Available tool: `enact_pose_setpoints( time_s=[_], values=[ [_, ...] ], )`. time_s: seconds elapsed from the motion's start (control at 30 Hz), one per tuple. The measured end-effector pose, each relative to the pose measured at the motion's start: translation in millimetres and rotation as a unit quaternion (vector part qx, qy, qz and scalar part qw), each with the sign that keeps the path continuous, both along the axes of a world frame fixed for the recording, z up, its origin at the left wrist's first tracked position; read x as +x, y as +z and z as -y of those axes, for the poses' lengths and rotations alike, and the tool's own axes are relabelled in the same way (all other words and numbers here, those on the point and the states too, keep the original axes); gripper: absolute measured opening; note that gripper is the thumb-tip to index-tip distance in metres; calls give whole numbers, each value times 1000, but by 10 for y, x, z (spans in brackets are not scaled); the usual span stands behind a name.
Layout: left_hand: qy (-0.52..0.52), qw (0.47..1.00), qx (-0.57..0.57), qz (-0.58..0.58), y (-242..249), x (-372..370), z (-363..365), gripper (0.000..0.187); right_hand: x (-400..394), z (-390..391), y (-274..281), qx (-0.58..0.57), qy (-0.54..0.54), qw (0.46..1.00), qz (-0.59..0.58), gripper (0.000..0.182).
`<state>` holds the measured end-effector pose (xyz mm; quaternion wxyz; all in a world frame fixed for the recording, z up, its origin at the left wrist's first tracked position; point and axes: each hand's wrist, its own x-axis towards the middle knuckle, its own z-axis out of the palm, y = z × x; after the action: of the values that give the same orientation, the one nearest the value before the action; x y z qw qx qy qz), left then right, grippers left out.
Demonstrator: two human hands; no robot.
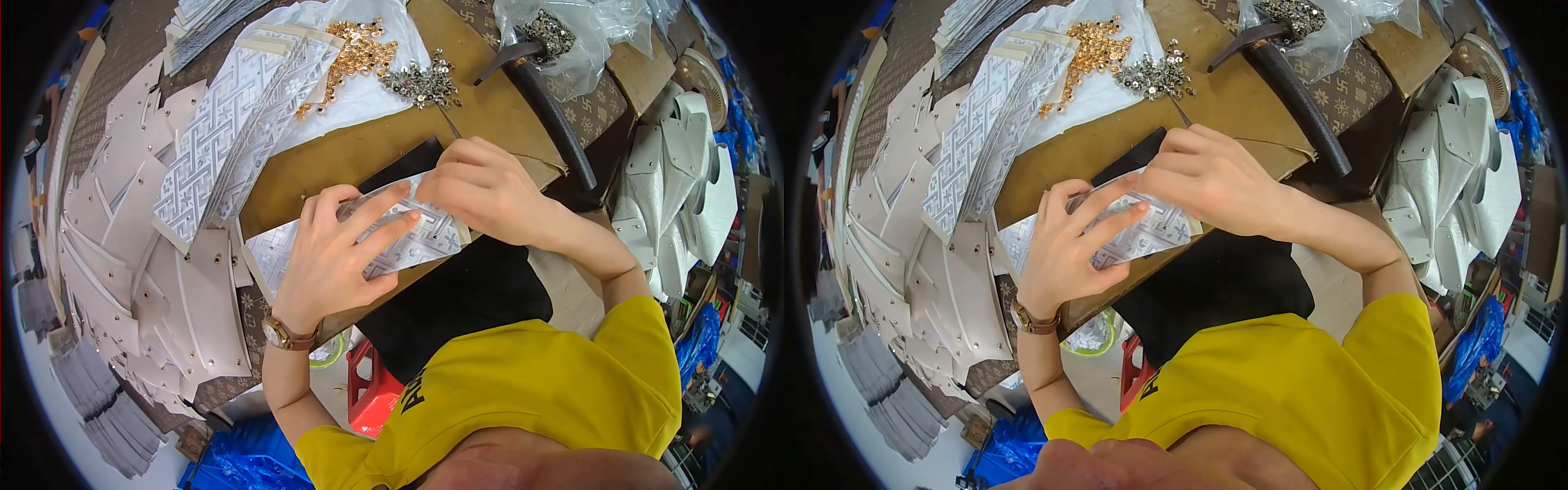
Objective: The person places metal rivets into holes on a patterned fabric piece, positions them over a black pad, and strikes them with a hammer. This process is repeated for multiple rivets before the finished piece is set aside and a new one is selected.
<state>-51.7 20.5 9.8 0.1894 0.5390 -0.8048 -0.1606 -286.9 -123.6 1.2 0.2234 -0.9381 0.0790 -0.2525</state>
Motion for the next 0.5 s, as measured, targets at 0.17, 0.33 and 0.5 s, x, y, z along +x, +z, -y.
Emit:
enact_pose_setpoints(
  time_s=[0.17,0.33,0.5],
  values=[
    [4,1000,5,5,16,-15,-17,64,-55,-120,70,-149,34,987,-57,23],
    [7,1000,2,-4,16,-6,-9,64,-416,236,75,-101,-164,981,-12,23],
    [3,1000,-2,-11,-8,1,-17,63,-781,484,-148,-182,-430,881,-79,29]
  ],
)
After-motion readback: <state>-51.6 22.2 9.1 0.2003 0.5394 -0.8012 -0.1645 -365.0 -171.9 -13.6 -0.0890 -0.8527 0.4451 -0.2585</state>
